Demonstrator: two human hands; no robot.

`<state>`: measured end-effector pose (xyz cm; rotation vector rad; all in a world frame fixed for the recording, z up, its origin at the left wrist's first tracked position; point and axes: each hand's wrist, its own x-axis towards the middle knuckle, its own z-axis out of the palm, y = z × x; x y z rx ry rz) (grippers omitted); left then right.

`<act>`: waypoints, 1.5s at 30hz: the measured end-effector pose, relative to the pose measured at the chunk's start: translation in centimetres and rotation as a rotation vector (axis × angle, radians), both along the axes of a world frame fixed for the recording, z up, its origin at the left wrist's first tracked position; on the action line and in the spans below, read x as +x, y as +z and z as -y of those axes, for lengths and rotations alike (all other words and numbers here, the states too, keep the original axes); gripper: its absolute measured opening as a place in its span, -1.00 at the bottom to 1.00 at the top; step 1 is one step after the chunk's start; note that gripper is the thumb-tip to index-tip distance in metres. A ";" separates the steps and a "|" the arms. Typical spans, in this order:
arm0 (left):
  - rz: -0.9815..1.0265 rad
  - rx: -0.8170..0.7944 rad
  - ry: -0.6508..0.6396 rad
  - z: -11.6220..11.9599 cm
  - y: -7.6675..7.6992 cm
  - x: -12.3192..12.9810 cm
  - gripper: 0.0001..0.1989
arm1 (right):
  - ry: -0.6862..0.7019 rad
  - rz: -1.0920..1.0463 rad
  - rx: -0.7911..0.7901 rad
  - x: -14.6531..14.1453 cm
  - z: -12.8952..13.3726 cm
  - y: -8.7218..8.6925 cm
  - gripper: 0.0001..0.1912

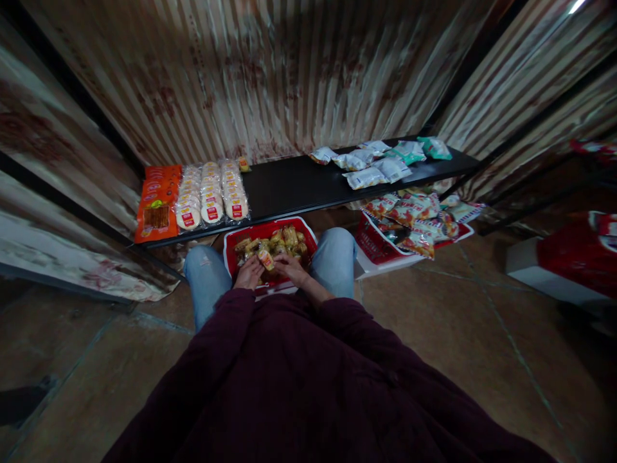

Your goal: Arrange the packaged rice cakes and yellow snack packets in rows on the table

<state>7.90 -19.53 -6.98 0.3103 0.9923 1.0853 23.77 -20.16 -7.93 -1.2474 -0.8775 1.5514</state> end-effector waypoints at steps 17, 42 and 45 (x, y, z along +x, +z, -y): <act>0.056 0.055 -0.058 0.4 0.5 0.2 -0.61 | -0.027 -0.011 -0.010 0.2 0.1 -0.3 -0.57; -0.111 0.018 -0.083 -0.6 -1.9 0.5 -0.67 | 0.139 0.160 0.099 0.2 -0.3 -0.5 -0.65; -0.191 0.011 -0.109 -0.2 -1.5 0.5 -0.64 | 0.140 0.177 0.089 0.1 -0.1 -0.2 -0.66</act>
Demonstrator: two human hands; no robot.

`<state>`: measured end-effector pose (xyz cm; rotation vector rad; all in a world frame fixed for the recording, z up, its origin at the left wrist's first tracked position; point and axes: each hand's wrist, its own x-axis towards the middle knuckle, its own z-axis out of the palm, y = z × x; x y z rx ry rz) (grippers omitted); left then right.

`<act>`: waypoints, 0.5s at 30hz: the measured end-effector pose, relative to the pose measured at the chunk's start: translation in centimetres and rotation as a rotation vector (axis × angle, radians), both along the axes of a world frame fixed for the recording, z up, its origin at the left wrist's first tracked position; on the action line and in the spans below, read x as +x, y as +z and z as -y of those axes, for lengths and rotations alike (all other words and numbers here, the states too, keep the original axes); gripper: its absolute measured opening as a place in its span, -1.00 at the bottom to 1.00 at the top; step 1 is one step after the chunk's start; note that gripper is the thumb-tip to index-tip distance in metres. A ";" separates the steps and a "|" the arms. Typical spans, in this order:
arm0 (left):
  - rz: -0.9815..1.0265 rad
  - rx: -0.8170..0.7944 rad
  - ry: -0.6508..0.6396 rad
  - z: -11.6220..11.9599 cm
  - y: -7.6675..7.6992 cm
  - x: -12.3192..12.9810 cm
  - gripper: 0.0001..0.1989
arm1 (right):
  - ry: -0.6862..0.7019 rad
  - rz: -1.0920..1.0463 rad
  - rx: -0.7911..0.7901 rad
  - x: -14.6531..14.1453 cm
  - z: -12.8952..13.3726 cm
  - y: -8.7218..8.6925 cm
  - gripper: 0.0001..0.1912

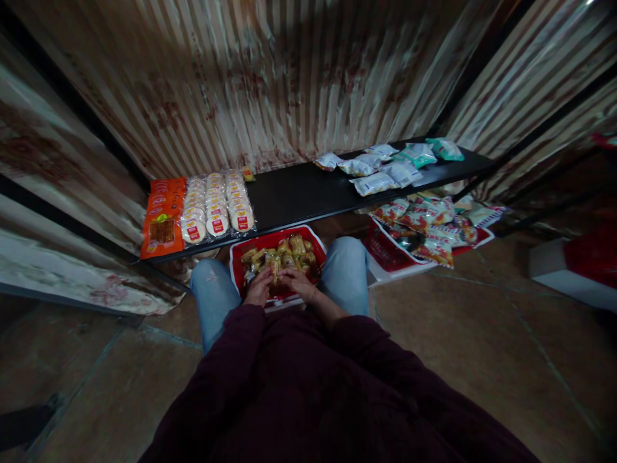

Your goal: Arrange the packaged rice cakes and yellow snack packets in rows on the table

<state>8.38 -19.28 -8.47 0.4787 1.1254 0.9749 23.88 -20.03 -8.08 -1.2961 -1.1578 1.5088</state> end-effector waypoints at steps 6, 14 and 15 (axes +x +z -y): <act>-0.045 0.070 -0.044 0.6 0.8 -0.1 -0.59 | 0.016 -0.017 -0.017 0.0 0.2 0.3 -0.71; 0.010 0.014 0.030 0.4 0.4 0.0 -0.59 | 0.020 -0.077 0.002 -0.2 0.0 -0.2 -0.69; 0.010 0.007 0.039 0.3 0.3 0.0 -0.60 | 0.018 -0.082 -0.003 -0.4 -0.2 -0.3 -0.68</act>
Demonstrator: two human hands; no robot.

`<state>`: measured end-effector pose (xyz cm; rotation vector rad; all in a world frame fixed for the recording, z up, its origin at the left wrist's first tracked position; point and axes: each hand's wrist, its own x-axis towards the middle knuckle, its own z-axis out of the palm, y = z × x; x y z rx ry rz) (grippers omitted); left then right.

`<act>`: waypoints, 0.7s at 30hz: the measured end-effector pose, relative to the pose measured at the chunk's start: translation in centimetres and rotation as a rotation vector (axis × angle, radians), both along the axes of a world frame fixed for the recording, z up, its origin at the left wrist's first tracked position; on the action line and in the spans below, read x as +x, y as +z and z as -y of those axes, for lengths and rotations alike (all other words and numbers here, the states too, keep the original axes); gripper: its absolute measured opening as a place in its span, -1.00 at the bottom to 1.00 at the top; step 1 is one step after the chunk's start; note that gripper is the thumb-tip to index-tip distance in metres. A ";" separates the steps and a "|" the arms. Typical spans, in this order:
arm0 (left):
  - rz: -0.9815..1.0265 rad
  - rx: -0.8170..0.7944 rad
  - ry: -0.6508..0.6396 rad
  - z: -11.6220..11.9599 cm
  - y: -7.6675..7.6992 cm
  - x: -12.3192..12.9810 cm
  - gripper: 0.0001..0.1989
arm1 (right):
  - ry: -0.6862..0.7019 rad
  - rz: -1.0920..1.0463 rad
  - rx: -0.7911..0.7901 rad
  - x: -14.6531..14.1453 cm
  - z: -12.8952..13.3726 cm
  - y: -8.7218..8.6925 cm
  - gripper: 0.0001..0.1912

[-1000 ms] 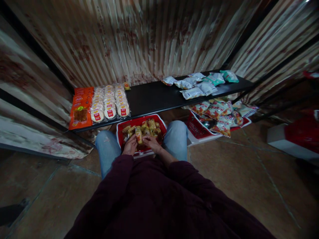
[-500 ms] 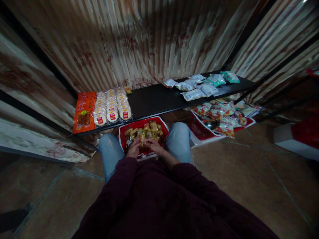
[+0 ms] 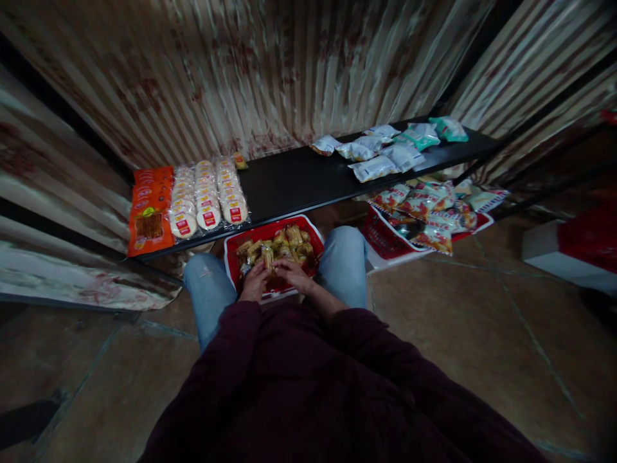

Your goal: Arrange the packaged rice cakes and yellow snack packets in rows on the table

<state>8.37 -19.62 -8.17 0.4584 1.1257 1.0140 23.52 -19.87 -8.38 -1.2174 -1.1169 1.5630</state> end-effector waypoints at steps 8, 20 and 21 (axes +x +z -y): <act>-0.029 -0.042 0.032 -0.5 -0.1 0.2 -0.60 | -0.026 -0.056 0.012 -0.2 -0.6 -0.6 -0.62; -0.007 0.067 0.012 0.6 0.8 0.1 -0.66 | -0.050 -0.091 -0.067 0.1 0.7 0.4 -0.53; 0.002 0.077 0.017 0.6 0.8 0.1 -0.66 | -0.057 -0.097 -0.069 0.1 0.6 0.3 -0.53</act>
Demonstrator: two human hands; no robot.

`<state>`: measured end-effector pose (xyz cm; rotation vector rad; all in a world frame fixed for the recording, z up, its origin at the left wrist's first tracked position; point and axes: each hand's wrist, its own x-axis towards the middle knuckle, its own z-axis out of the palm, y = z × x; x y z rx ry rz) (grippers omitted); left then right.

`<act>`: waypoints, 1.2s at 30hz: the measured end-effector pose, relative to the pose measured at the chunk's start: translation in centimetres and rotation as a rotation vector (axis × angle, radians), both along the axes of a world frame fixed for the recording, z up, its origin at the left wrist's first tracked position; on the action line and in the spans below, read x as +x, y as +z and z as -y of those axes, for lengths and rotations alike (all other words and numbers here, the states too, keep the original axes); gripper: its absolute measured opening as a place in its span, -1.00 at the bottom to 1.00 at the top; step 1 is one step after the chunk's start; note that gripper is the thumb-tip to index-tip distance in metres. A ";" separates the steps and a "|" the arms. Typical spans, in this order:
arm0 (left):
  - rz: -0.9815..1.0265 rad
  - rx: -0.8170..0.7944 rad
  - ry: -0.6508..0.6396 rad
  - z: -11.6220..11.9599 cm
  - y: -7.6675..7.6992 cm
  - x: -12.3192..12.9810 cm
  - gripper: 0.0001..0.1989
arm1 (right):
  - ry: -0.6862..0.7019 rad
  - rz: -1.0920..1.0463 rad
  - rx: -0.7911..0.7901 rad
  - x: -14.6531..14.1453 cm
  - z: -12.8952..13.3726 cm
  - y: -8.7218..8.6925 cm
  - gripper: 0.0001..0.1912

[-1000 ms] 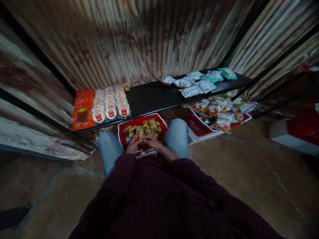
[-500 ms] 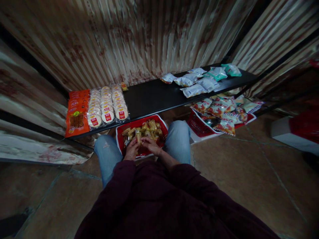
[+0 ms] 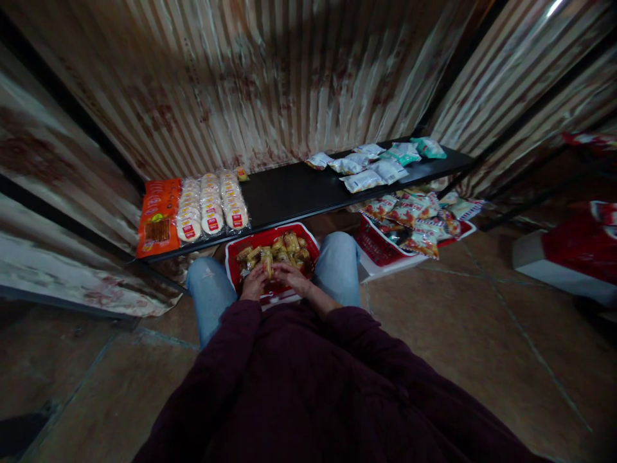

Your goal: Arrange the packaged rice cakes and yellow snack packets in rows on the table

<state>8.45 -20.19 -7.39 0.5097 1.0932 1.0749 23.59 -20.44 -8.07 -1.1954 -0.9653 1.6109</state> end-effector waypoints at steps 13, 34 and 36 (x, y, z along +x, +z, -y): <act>-0.004 -0.089 0.038 -0.9 -0.2 -0.6 -0.69 | -0.083 -0.103 -0.114 -0.4 -1.1 -0.5 -0.61; 0.067 -0.077 0.055 -0.9 0.2 -0.3 -0.57 | -0.014 -0.089 -0.076 0.0 -0.2 1.3 -0.64; 0.102 -0.099 0.052 -1.0 0.1 -0.1 -0.63 | -0.019 -0.097 -0.071 -0.2 -0.5 1.0 -0.64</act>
